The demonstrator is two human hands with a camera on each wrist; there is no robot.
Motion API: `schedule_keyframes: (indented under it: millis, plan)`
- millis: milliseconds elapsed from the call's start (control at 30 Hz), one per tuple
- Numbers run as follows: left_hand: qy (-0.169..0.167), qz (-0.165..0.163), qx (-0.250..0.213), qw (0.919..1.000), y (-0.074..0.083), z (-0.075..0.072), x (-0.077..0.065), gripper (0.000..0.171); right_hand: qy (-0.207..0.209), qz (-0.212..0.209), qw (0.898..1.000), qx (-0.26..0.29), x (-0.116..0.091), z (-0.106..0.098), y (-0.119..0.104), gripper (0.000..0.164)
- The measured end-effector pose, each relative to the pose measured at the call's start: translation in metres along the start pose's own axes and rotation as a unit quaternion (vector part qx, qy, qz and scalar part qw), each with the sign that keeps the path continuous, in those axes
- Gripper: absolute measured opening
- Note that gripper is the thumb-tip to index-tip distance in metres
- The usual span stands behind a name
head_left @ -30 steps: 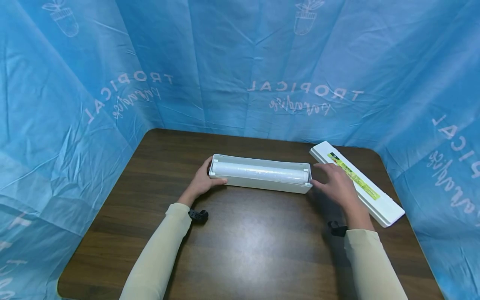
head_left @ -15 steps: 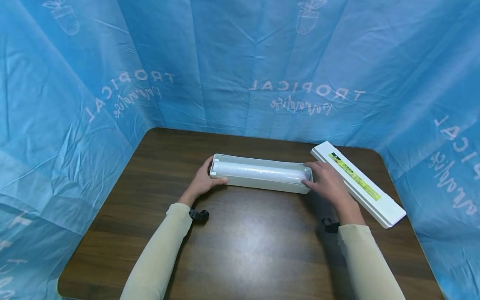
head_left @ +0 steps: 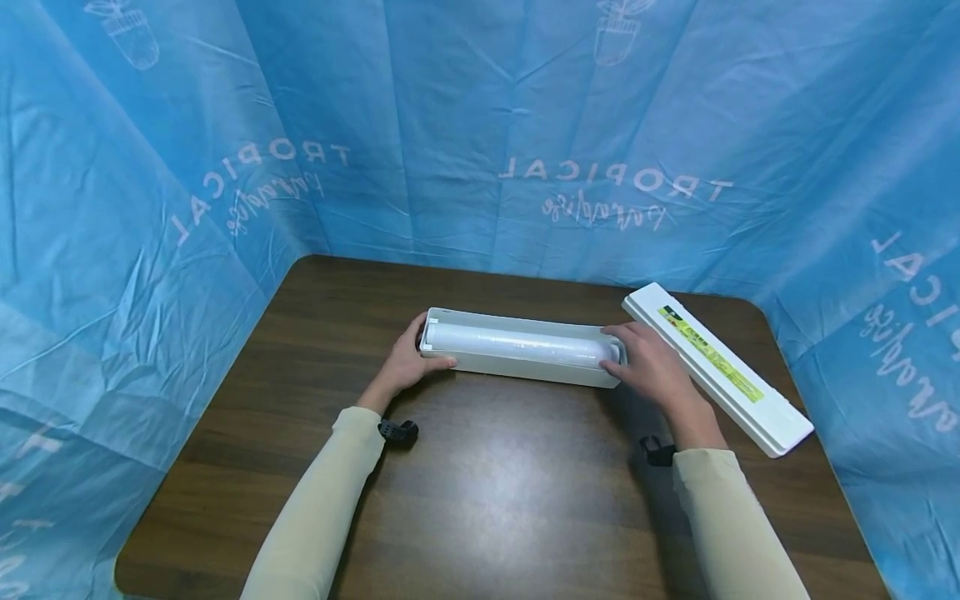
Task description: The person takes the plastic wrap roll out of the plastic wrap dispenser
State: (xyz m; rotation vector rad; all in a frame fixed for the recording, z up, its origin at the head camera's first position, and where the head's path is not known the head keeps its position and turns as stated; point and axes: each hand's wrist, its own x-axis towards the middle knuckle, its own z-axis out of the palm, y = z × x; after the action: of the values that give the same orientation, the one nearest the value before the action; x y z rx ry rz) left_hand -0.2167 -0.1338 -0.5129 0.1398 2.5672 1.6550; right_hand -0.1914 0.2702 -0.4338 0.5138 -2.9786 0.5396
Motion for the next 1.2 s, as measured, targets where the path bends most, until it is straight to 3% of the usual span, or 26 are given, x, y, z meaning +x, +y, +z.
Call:
schedule_keyframes:
  millis: [300,533,1000,1200]
  plan:
    - [-0.004,-0.003,0.0,1.0,0.006,0.0,-0.002,0.102,-0.002,-0.03,1.0,0.005,0.005,-0.001,-0.006,0.054]
    - [-0.003,0.002,-0.005,1.0,0.001,0.001,0.0,0.102,-0.009,-0.047,0.999,0.009,0.012,0.003,-0.006,0.054]
    - [-0.004,0.013,-0.001,0.9999,0.002,-0.003,-0.001,0.103,-0.091,-0.046,0.994,0.045,0.029,0.003,-0.008,0.056]
    - [-0.008,0.009,0.006,0.9999,0.003,-0.001,-0.001,0.102,-0.127,-0.041,0.991,0.031,0.034,0.003,-0.011,0.058]
